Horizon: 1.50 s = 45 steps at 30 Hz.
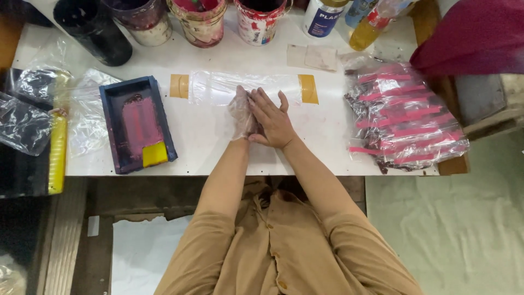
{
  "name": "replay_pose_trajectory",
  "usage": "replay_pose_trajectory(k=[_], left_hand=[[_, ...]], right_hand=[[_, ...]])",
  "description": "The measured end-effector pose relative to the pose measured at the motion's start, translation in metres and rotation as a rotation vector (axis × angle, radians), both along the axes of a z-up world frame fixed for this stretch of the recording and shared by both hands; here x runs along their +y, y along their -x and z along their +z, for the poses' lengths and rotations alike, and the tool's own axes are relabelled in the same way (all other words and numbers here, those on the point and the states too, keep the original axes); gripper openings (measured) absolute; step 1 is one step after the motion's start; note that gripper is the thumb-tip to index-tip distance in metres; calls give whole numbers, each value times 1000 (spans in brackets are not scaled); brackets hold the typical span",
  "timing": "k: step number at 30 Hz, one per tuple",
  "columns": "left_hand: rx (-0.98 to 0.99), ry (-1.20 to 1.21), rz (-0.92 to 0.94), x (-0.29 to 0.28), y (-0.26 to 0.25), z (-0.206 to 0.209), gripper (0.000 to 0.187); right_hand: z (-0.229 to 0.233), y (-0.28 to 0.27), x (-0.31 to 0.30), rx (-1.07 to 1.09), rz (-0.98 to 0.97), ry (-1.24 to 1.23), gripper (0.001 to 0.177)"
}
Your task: The person smooths a clear plastic sheet over a white surface, then uses a yellow sponge to apply pink paint from a blue tray onto the plastic sheet. The person repeatedly wipes the sponge in the tray and spreads the paint across the sheet.
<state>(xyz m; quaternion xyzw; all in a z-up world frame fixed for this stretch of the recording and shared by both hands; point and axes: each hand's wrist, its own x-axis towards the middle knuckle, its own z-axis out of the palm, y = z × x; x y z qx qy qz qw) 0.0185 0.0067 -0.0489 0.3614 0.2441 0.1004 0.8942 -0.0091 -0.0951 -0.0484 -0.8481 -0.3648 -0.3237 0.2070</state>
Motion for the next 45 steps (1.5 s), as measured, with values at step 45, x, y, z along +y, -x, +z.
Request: replay_pose_trajectory(k=[45], left_hand=[[25,207,-483,25,33,96,46]], right_hand=[[10,7,3,-94,115,-49,109]])
